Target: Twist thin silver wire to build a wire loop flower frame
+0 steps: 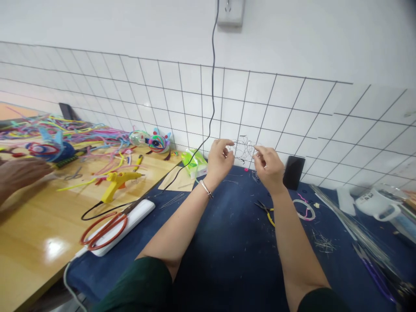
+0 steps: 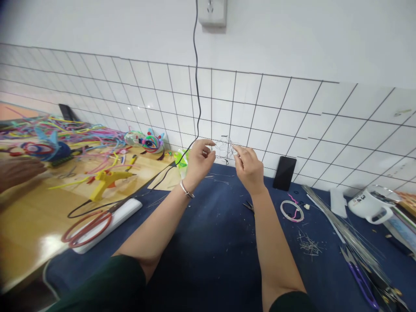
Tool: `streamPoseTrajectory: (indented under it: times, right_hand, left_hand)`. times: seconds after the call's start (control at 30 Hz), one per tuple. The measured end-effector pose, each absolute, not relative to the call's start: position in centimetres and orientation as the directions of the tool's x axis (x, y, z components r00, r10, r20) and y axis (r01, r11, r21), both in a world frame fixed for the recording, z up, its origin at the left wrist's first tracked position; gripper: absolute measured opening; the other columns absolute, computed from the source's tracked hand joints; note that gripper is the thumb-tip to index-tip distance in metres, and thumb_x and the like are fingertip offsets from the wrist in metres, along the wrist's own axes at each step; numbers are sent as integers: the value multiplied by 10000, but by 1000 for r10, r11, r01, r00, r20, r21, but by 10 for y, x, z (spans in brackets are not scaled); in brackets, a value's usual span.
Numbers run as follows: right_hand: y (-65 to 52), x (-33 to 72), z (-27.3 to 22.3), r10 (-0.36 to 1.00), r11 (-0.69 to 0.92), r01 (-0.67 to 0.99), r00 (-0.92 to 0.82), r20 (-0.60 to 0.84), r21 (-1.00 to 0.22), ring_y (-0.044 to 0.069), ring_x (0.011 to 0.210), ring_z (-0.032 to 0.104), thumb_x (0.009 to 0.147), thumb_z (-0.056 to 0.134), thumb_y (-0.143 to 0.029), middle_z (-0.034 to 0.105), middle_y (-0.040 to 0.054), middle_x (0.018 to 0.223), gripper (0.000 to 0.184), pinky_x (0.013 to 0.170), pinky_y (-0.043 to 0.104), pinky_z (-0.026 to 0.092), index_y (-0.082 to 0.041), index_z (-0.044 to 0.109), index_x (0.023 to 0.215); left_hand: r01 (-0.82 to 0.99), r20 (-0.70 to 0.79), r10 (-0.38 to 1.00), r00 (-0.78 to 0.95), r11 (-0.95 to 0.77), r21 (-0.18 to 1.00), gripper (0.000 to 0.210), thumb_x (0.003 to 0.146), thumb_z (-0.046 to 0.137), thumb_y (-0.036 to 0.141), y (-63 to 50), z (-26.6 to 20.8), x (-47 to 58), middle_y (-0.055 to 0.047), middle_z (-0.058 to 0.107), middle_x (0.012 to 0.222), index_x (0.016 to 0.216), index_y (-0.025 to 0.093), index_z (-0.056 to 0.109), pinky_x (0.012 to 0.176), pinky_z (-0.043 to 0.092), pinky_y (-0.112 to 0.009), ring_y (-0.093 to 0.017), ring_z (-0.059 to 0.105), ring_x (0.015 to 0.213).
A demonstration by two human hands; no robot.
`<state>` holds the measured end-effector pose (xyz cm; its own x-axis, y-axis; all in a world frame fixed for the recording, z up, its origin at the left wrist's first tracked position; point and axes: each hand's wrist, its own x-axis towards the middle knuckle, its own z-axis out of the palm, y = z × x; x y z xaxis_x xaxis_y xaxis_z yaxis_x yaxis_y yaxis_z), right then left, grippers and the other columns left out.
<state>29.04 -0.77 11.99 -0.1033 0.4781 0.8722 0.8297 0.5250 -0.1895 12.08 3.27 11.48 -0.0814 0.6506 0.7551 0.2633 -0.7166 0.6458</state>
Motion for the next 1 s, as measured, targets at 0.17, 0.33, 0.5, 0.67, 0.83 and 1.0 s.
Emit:
streamPoseTrajectory:
  times: [0.17,0.33,0.5,0.67,0.83,1.0]
  right_hand:
    - [-10,289,121,478,545,812,-94,874,-210,171,885,593,902,454,-211,624,51,988,282,749,310,496,-270,620,1122]
    - [-10,290,122,485,525,811,-37,874,-258,148,755,582,902,445,-216,619,47,954,271,708,306,490,-269,657,1062]
    - [-10,287,122,493,552,785,-36,869,-281,154,798,590,894,455,-212,633,53,985,270,722,305,493,-252,662,1062]
    - [-12,285,123,486,575,767,-39,873,-285,146,732,571,888,468,-219,635,47,953,259,714,309,496,-250,666,1052]
    - [-12,285,123,491,564,775,-38,870,-285,143,687,551,881,471,-221,635,42,910,260,688,314,493,-256,667,1049]
    - [-11,285,120,486,533,806,-43,873,-257,156,765,589,882,460,-215,630,55,940,271,693,301,491,-259,672,1046]
  left_hand:
    - [-22,640,769,5,-639,769,322,726,519,59,39,113,121,-24,616,980,1009,211,514,660,422,-232,-96,536,724]
    - [-225,595,802,55,-571,790,318,715,521,77,45,111,121,-19,609,922,1009,201,528,753,440,-229,-106,572,852]
    - [-97,612,791,23,-607,788,351,684,521,65,44,110,122,-22,606,904,1002,187,605,726,435,-232,-108,533,788]
    - [118,679,729,-92,-669,734,275,706,580,107,40,109,124,-9,602,845,966,191,609,743,439,-262,-119,515,739]
    - [269,756,641,-128,-712,649,167,764,579,136,35,110,123,-10,603,818,913,201,620,749,441,-279,-132,519,730]
    - [316,830,531,-169,-769,556,120,804,606,204,37,109,122,-45,595,949,902,226,671,831,450,-315,-168,549,900]
